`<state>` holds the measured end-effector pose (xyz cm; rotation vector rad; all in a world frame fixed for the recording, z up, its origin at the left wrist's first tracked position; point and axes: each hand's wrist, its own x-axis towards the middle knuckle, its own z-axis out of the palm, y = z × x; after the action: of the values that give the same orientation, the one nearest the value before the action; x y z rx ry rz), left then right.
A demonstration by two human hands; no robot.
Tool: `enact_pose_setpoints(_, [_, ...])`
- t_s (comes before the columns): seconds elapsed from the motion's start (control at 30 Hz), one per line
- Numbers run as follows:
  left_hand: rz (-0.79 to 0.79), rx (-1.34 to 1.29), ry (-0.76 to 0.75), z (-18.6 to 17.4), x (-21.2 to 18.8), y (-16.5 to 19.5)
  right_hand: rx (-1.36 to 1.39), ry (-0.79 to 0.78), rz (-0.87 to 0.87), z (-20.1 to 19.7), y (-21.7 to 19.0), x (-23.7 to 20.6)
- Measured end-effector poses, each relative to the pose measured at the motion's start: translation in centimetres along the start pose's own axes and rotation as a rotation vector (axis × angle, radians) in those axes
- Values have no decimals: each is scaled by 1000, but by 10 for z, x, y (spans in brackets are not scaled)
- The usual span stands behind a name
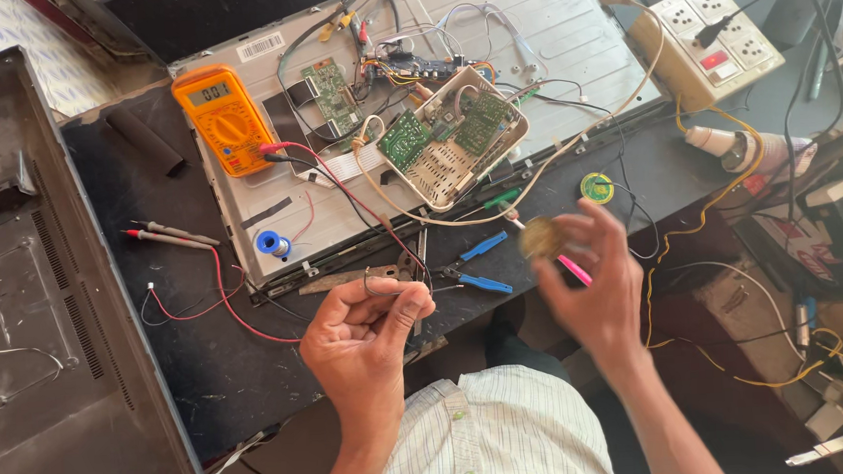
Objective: The person solders a wire onto a small green circuit board using a soldering iron and solder wire. They then use a multimeter probe to test connections on the board and continue soldering additional points while holding the board steady.
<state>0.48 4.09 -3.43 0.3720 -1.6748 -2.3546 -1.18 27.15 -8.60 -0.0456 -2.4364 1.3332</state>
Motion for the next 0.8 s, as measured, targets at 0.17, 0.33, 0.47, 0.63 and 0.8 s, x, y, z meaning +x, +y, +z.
enact_pose_setpoints(0.17, [117,93,-29,12,-5,-2,243,-62,-92,0,-69,-24])
enact_pose_setpoints(0.33, [238,243,-33,15,-8,-2,283,-78,-86,5,-95,-30])
enact_pose_setpoints(0.47, [296,293,-53,15,-10,-1,270,-71,-78,6,-101,-31])
enact_pose_setpoints(0.63, [434,368,-52,7,-6,1,255,-73,-86,13,-105,-32])
enact_pose_setpoints(0.8, [542,460,-37,2,-3,4,241,-68,-123,18,-111,-31])
